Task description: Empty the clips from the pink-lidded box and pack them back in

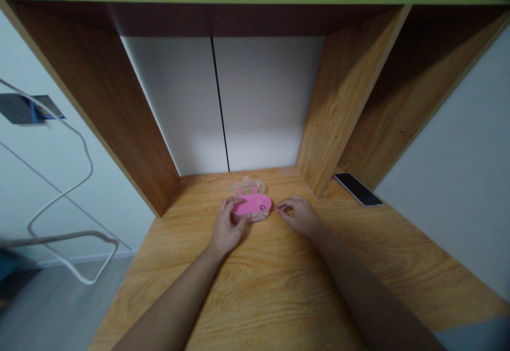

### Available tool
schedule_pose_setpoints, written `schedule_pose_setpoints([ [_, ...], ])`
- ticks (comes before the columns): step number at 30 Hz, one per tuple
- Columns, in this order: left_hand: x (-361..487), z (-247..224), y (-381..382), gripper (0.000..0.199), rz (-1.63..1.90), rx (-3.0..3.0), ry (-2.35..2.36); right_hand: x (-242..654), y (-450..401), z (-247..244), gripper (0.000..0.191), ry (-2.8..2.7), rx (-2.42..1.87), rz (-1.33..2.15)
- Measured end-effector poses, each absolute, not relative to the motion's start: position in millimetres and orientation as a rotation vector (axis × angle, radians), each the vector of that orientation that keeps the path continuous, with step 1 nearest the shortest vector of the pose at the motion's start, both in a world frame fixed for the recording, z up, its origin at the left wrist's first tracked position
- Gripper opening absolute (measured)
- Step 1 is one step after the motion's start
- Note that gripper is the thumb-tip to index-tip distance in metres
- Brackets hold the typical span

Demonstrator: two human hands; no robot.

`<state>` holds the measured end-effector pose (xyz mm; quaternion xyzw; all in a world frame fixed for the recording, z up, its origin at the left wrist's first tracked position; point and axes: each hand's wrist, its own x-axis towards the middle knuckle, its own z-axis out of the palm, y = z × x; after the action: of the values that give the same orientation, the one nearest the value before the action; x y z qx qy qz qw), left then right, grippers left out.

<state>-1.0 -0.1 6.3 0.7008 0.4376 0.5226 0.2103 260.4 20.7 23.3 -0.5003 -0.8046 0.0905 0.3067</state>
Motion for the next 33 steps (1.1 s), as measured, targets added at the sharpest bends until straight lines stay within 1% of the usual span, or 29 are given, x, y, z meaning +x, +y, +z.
schedule_pose_setpoints([
  [17,-2,4,0,0.036,1.45,1.95,1.227,272,34,14,0.013,-2.068,-1.503,0.06],
  [22,-1,4,0,0.036,1.453,1.945,1.225,272,35,13,0.014,-2.084,-1.569,0.045],
  [28,-2,4,1,0.035,1.457,1.949,1.219,269,35,6,0.022,-2.135,-1.599,0.043],
  [33,-1,5,0,0.034,1.47,1.939,1.212,267,34,5,0.02,-2.15,-1.567,0.063],
])
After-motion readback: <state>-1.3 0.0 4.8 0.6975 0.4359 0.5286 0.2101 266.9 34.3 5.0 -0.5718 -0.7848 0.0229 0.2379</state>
